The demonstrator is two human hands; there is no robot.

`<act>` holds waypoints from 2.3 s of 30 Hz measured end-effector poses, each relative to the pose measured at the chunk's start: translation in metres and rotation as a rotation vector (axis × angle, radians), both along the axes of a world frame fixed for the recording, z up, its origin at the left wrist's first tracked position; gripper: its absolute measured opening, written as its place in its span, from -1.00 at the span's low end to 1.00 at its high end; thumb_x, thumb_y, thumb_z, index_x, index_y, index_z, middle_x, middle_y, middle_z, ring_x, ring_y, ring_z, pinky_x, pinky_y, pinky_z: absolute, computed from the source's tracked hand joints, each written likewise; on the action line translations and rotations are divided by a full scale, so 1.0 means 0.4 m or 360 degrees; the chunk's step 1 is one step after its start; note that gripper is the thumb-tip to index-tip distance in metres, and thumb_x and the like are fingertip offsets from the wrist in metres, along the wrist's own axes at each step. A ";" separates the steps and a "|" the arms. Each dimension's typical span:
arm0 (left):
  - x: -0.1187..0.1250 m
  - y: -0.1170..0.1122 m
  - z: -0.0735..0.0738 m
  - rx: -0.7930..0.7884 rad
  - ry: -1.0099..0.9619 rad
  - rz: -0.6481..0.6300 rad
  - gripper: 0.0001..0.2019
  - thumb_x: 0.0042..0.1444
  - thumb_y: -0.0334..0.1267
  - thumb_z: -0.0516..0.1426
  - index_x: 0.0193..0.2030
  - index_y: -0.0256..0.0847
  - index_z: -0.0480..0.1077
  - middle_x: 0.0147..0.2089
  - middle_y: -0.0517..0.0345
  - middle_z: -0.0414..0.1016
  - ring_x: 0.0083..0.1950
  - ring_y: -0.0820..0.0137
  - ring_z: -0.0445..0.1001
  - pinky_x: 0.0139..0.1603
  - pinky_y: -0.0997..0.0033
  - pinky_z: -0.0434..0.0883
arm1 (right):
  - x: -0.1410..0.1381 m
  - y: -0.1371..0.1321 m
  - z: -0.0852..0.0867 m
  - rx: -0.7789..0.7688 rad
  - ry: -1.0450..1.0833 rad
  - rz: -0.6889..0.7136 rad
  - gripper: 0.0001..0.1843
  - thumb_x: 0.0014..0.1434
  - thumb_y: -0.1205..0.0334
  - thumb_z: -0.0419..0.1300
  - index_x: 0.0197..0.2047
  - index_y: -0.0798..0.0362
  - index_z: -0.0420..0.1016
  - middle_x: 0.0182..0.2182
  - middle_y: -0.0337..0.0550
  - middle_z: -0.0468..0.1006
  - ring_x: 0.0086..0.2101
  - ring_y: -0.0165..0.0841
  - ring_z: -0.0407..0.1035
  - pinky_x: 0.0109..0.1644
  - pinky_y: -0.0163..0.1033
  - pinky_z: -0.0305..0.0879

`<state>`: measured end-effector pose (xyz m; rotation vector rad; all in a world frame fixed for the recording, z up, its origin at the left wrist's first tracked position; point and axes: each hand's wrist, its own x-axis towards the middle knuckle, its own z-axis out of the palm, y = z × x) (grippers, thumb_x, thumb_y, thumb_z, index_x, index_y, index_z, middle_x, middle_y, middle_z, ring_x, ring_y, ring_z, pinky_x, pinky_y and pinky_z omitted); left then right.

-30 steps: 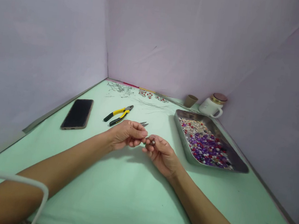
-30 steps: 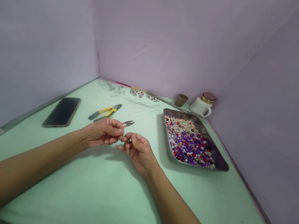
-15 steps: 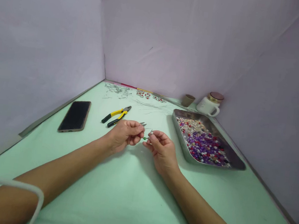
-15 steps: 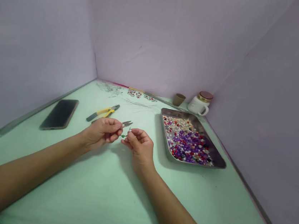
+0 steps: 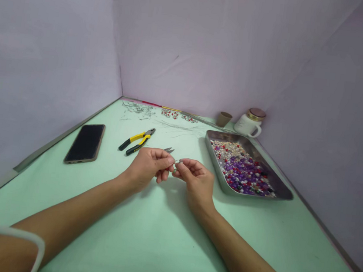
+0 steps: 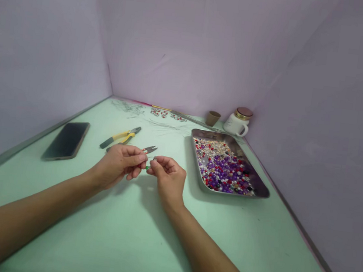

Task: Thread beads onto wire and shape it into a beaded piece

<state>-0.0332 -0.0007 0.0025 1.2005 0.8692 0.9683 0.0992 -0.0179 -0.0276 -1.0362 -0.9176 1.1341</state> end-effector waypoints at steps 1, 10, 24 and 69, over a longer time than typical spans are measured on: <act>0.001 -0.001 0.002 -0.0001 0.0011 0.0013 -0.83 -0.07 -0.29 0.13 -0.56 -0.35 0.32 -0.58 0.20 0.34 -0.67 0.59 0.26 -0.75 0.61 0.15 | 0.000 -0.001 0.000 0.0007 -0.0003 -0.0003 -0.81 -0.19 0.26 0.30 -0.45 0.12 0.43 -0.56 -0.28 0.47 -0.58 -0.47 0.38 -0.42 -0.30 0.38; 0.003 -0.006 0.010 -0.0013 0.0071 0.0105 -0.85 -0.10 -0.31 0.15 -0.57 -0.34 0.31 -0.61 0.21 0.34 -0.69 0.59 0.25 -0.77 0.61 0.15 | -0.003 -0.002 0.000 0.0022 -0.0088 -0.0043 -0.83 -0.19 0.27 0.29 -0.46 0.11 0.44 -0.59 -0.29 0.47 -0.59 -0.45 0.39 -0.43 -0.30 0.36; -0.010 0.009 -0.002 0.0026 0.0116 0.0030 -0.83 -0.09 -0.28 0.16 -0.58 -0.34 0.34 -0.66 0.25 0.31 -0.72 0.65 0.19 -0.77 0.66 0.09 | 0.011 0.000 0.020 -0.0048 -0.0172 0.0146 -0.84 -0.29 0.29 0.33 -0.56 0.12 0.45 -0.66 -0.28 0.48 -0.62 -0.44 0.39 -0.48 -0.34 0.33; -0.012 -0.001 0.001 -0.0036 0.0103 -0.0084 -0.83 -0.09 -0.23 0.15 -0.52 -0.29 0.31 -0.79 0.32 0.25 -0.78 0.65 0.11 -0.77 0.65 0.05 | 0.015 0.000 0.023 -0.0110 -0.0090 0.0362 -0.78 -0.32 0.23 0.34 -0.56 0.11 0.43 -0.63 -0.27 0.50 -0.63 -0.45 0.37 -0.48 -0.30 0.36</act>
